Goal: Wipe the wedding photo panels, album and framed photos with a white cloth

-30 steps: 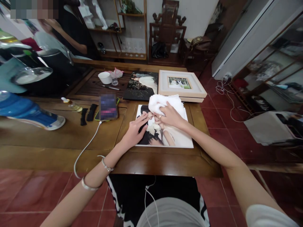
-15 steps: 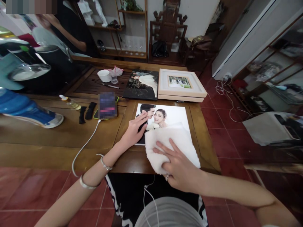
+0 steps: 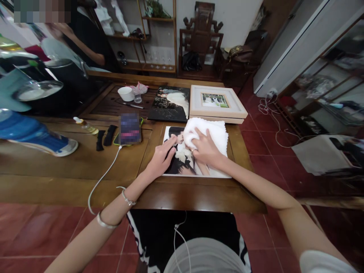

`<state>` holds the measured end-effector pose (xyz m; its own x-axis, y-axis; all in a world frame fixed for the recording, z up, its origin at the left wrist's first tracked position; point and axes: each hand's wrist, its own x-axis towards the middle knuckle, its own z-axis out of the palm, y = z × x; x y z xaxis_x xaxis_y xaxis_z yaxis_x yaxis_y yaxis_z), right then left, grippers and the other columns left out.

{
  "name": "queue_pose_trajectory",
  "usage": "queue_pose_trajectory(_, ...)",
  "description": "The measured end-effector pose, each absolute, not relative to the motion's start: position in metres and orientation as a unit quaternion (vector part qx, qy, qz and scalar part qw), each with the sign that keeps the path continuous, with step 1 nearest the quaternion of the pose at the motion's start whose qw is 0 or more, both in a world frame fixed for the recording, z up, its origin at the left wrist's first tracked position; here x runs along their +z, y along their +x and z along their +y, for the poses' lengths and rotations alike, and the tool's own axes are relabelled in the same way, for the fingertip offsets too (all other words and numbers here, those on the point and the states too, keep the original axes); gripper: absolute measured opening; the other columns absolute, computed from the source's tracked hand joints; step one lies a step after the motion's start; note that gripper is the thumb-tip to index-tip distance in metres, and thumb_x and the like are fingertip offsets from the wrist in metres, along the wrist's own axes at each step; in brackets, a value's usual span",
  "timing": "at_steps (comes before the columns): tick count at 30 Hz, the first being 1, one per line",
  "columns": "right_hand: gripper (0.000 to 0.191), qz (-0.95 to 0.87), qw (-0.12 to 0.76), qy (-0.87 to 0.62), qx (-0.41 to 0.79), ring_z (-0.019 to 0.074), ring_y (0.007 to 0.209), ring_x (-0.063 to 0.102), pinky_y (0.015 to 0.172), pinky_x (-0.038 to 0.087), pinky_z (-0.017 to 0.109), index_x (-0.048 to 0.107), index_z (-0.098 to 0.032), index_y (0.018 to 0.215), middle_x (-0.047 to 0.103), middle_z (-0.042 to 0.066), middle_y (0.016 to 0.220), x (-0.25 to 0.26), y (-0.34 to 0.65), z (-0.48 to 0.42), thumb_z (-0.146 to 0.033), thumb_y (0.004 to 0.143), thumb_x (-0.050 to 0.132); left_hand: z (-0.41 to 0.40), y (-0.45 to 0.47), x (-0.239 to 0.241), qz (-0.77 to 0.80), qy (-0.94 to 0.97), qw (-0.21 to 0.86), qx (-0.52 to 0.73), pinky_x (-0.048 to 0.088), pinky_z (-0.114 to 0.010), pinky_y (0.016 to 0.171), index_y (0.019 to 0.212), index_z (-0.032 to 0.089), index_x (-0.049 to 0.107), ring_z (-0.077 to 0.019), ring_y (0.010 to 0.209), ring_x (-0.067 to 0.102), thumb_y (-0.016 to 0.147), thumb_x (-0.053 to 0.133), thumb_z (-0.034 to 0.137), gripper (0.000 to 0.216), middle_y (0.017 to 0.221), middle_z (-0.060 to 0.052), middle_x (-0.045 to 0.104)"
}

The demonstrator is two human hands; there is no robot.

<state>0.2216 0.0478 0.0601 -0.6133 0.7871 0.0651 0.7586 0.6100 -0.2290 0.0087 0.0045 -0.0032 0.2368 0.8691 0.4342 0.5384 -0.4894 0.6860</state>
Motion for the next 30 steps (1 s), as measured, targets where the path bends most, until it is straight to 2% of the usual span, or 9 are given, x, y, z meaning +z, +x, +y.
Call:
queue_pose_trajectory(4,0.025,-0.945,0.034,-0.303,0.119,0.0384,0.151,0.023,0.117,0.012,0.073,0.074,-0.013,0.100,0.047,0.018,0.152,0.062,0.204,0.021,-0.012,0.080,0.058,-0.003,0.007,0.002,0.448,0.728,0.210,0.474,0.030,-0.043,0.122,0.155,0.018,0.037,-0.0246,0.146,0.038,0.106,0.029,0.043,0.055,0.157,-0.012,0.043)
queue_pose_trajectory(8,0.016,-0.974,-0.008,-0.168,0.152,0.0354,0.152,0.022,0.120,0.012,0.069,0.075,-0.016,0.090,0.047,0.015,0.153,0.068,0.211,-0.011,-0.017,0.079,0.063,-0.004,0.006,0.004,0.441,0.726,0.207,0.485,0.030,-0.044,0.122,0.153,0.018,0.039,-0.0253,0.146,0.039,0.106,0.025,0.049,0.059,0.156,-0.012,0.043)
queue_pose_trajectory(11,0.013,-0.974,-0.018,-0.121,0.191,0.0300,0.152,0.024,0.123,0.012,0.062,0.074,-0.018,0.084,0.051,0.011,0.151,0.077,0.230,-0.027,-0.014,0.077,0.063,-0.003,0.007,0.005,0.448,0.734,0.206,0.467,0.033,-0.045,0.121,0.150,0.017,0.045,-0.0251,0.144,0.042,0.106,0.024,0.049,0.058,0.153,-0.012,0.048)
queue_pose_trajectory(15,0.017,-0.959,-0.003,-0.173,0.225,0.0251,0.146,0.038,0.125,0.021,0.053,0.072,-0.016,0.084,0.056,0.014,0.145,0.087,0.259,-0.032,-0.009,0.077,0.058,-0.001,0.010,0.003,0.460,0.760,0.209,0.408,0.033,-0.048,0.120,0.145,0.018,0.052,-0.0261,0.144,0.042,0.106,0.031,0.043,0.051,0.152,-0.012,0.049)
queue_pose_trajectory(20,0.015,-0.927,0.080,-0.326,0.168,0.0303,0.137,0.051,0.121,0.029,0.055,0.064,-0.019,0.072,0.059,0.019,0.141,0.079,0.276,-0.009,-0.008,0.079,0.055,0.002,0.012,-0.003,0.475,0.779,0.180,0.367,0.035,-0.057,0.116,0.136,0.021,0.061,-0.0297,0.144,0.042,0.102,0.044,0.035,0.041,0.147,-0.014,0.054)
queue_pose_trajectory(22,0.016,-0.912,0.115,-0.364,0.151,0.0325,0.135,0.052,0.118,0.032,0.057,0.061,-0.020,0.069,0.066,0.017,0.132,0.073,0.271,0.009,-0.011,0.082,0.056,0.003,0.012,-0.005,0.473,0.780,0.176,0.371,0.036,-0.058,0.115,0.134,0.021,0.062,-0.0297,0.143,0.043,0.101,0.045,0.032,0.039,0.146,-0.014,0.055)
queue_pose_trajectory(25,0.026,-0.886,0.155,-0.403,0.168,0.0315,0.119,0.063,0.111,0.039,0.054,0.056,-0.021,0.065,0.075,0.011,0.100,0.070,0.248,0.039,-0.022,0.091,0.057,0.004,0.011,-0.007,0.467,0.780,0.178,0.376,0.037,-0.057,0.115,0.135,0.022,0.062,-0.0295,0.142,0.044,0.101,0.046,0.030,0.039,0.146,-0.013,0.055)
queue_pose_trajectory(28,0.035,-0.870,0.177,-0.403,0.222,0.0229,0.087,0.069,0.109,0.039,0.046,0.054,-0.021,0.064,0.068,0.002,0.071,0.073,0.214,0.064,-0.033,0.098,0.053,0.005,0.011,-0.008,0.471,0.778,0.174,0.379,0.037,-0.057,0.115,0.135,0.021,0.062,-0.0300,0.141,0.045,0.100,0.047,0.030,0.039,0.145,-0.013,0.056)
queue_pose_trajectory(30,0.037,-0.872,0.180,-0.383,0.245,0.0204,0.082,0.066,0.105,0.040,0.042,0.055,-0.020,0.066,0.066,0.001,0.070,0.075,0.191,0.076,-0.037,0.099,0.052,0.005,0.010,-0.007,0.477,0.777,0.168,0.374,0.040,-0.056,0.113,0.131,0.021,0.065,-0.0310,0.138,0.049,0.099,0.047,0.031,0.038,0.142,-0.013,0.060)
